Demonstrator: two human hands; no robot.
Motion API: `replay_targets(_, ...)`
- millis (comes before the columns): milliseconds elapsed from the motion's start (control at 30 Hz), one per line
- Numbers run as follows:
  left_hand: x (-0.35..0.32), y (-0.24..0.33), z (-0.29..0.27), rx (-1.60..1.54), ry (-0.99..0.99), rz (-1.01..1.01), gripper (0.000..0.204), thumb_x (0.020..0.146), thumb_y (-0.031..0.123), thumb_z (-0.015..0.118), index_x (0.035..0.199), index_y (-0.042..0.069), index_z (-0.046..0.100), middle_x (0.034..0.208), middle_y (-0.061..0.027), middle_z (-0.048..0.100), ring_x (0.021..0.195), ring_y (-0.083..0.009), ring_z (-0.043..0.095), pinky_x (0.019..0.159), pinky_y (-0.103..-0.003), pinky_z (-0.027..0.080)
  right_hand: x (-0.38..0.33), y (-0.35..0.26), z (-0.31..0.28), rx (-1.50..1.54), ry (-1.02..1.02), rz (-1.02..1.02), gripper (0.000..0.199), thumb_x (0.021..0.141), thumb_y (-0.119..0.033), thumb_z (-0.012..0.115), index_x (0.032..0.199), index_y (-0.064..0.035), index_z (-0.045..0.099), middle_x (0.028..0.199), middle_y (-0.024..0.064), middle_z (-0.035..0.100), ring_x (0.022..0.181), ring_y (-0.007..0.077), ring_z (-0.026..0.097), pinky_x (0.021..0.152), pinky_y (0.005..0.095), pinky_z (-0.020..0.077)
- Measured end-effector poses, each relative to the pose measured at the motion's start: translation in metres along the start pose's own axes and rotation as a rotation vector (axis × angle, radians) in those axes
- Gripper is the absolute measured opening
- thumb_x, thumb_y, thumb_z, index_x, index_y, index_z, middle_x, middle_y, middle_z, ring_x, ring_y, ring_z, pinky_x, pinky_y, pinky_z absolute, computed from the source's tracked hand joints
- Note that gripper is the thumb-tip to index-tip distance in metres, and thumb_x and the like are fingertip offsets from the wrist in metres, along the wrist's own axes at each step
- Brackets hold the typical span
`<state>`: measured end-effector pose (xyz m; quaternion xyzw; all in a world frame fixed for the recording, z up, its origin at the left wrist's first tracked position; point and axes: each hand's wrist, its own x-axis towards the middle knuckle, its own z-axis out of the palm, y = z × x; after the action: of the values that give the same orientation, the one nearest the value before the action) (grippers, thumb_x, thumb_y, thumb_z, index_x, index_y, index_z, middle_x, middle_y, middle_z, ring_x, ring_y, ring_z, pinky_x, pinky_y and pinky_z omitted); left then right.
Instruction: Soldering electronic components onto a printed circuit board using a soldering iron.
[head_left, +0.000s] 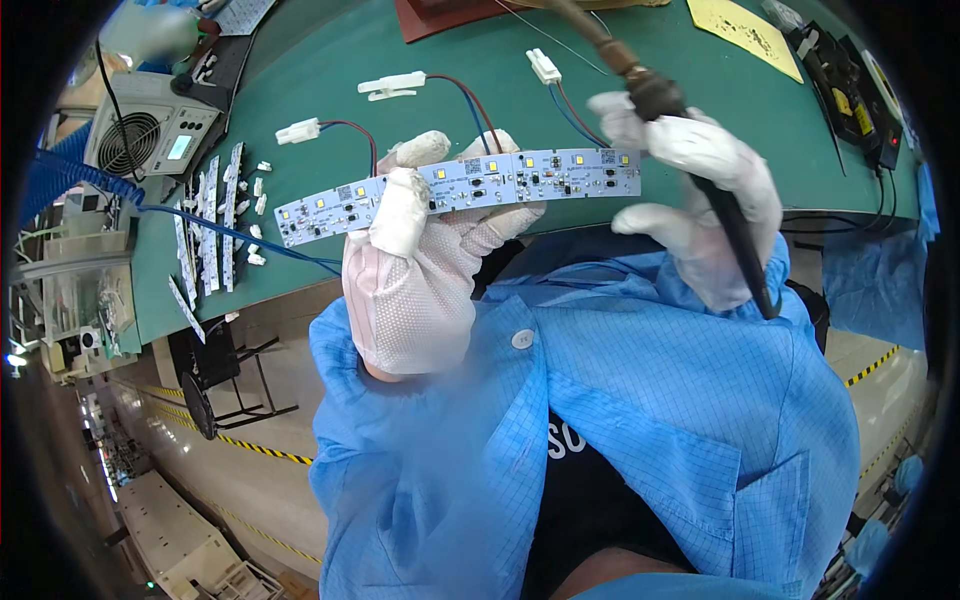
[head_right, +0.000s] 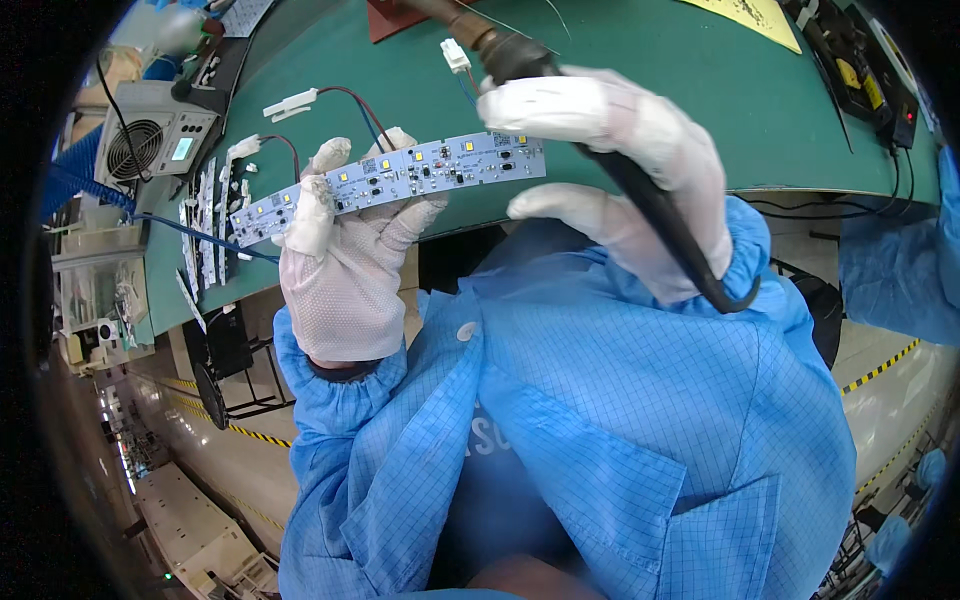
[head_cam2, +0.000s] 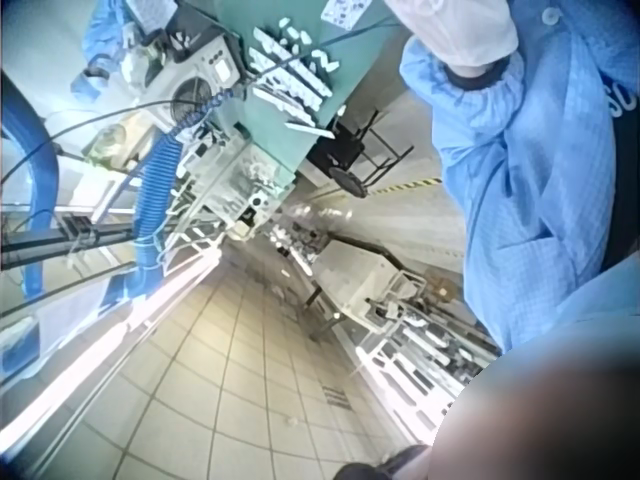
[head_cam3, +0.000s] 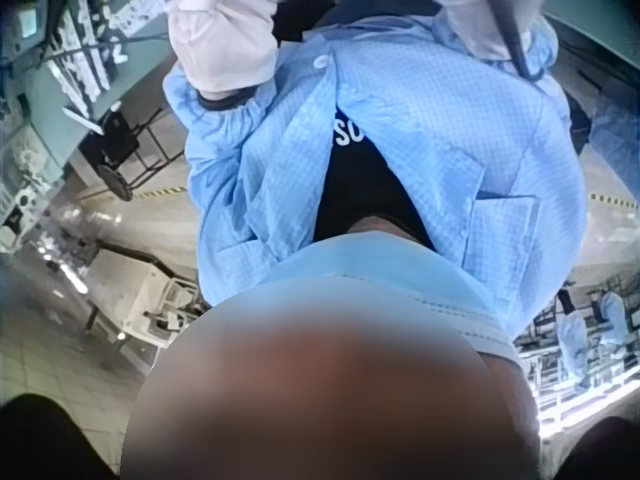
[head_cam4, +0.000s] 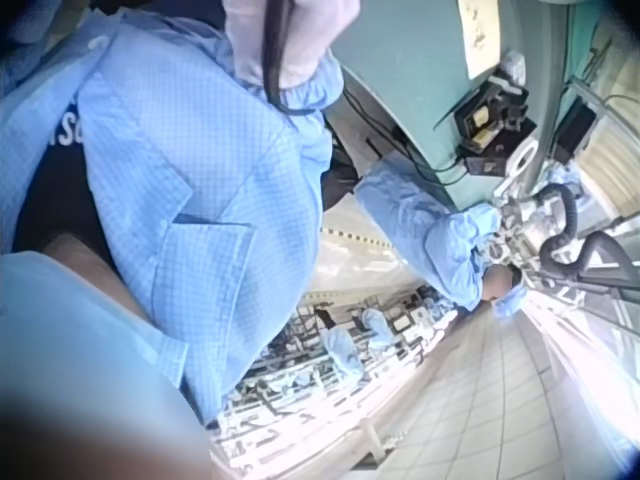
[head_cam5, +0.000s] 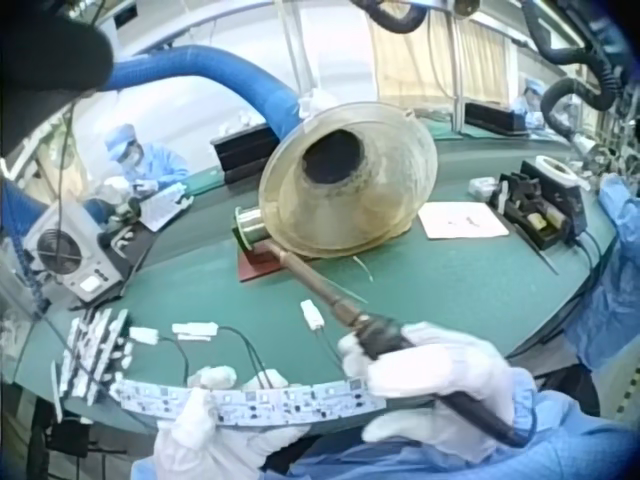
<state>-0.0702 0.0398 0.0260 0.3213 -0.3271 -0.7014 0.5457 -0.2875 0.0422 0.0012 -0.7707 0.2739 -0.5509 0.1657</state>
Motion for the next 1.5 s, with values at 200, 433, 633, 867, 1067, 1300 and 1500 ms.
replay_targets(200, 0.009, -0.002, -0.021, 0.146, -0.151, 0.051, 0.056, 0.092, 0.040, 0.048, 0.128, -0.001, 0.036, 0.120, -0.0253, 0.047, 0.106, -0.0364, 0.054, 0.084, -0.045, 0.053, 0.000, 0.009, 0.027, 0.288, 0.401, -0.047, 0.030, 0.072, 0.004, 0.069, 0.100, 0.0042, 0.057, 0.095, 0.0189, 0.065, 0.091, 0.0306, 0.065, 0.079, 0.0394, 0.0546)
replay_targets(433, 0.020, 0.022, -0.063, 0.416, 0.011, 0.224, 0.051, 0.092, 0.035, 0.051, 0.123, -0.004, 0.040, 0.101, -0.0169, 0.054, 0.075, -0.0215, 0.060, 0.064, -0.032, 0.054, -0.012, 0.011, 0.017, 0.238, 0.318, 0.211, 0.044, 0.075, 0.002, 0.067, 0.115, -0.0052, 0.050, 0.101, 0.0154, 0.063, 0.101, 0.0386, 0.059, 0.086, 0.0485, 0.0502)
replay_targets(633, 0.081, 0.077, -0.103, 0.685, 0.241, 0.422, 0.034, 0.095, 0.022, 0.045, 0.116, -0.004, 0.047, 0.091, -0.0141, 0.059, 0.066, -0.0167, 0.059, 0.057, -0.027, 0.050, -0.012, 0.019, 0.018, 0.177, 0.498, 0.282, 0.039, 0.074, 0.000, 0.069, 0.110, 0.0013, 0.055, 0.101, 0.0158, 0.064, 0.092, 0.0232, 0.062, 0.082, 0.0325, 0.0498)
replay_targets(867, 0.174, 0.103, -0.183, 1.366, 0.454, 0.564, 0.043, 0.089, 0.027, 0.058, 0.120, -0.001, 0.048, 0.108, -0.0167, 0.060, 0.101, -0.0276, 0.059, 0.083, -0.035, 0.047, -0.010, 0.020, 0.024, 0.222, 0.459, 0.291, 0.038, 0.073, -0.003, 0.072, 0.108, 0.0011, 0.057, 0.097, 0.0153, 0.064, 0.090, 0.0225, 0.062, 0.082, 0.0327, 0.0497)
replay_targets(1067, 0.123, 0.111, -0.154, 1.422, 0.712, 0.950, 0.013, 0.076, 0.008, 0.066, 0.087, 0.004, 0.069, 0.091, -0.0125, 0.066, 0.083, -0.0222, 0.063, 0.074, -0.030, 0.047, -0.018, 0.022, 0.021, 0.187, 0.467, 0.357, 0.034, 0.074, -0.005, 0.071, 0.105, 0.0009, 0.058, 0.096, 0.0143, 0.064, 0.090, 0.0229, 0.063, 0.084, 0.0327, 0.0494)
replay_targets(1300, 0.080, 0.137, -0.217, 2.331, 0.802, 0.083, 0.040, 0.069, 0.043, 0.064, 0.091, 0.010, 0.069, 0.090, -0.0173, 0.066, 0.085, -0.0321, 0.064, 0.074, -0.041, 0.051, -0.017, 0.023, 0.019, 0.101, 0.298, 0.238, 0.030, 0.079, -0.003, 0.064, 0.108, 0.0000, 0.056, 0.094, 0.0157, 0.064, 0.098, 0.0315, 0.060, 0.091, 0.0429, 0.0448)
replay_targets(1500, 0.053, 0.149, -0.184, 1.858, 0.934, 0.563, 0.035, 0.075, 0.028, 0.068, 0.096, 0.000, 0.062, 0.092, -0.0179, 0.064, 0.084, -0.0293, 0.063, 0.078, -0.036, 0.048, -0.020, 0.022, 0.019, 0.100, 0.336, 0.309, 0.031, 0.079, -0.002, 0.065, 0.108, -0.0007, 0.056, 0.094, 0.0161, 0.064, 0.097, 0.0326, 0.060, 0.091, 0.0445, 0.0445)
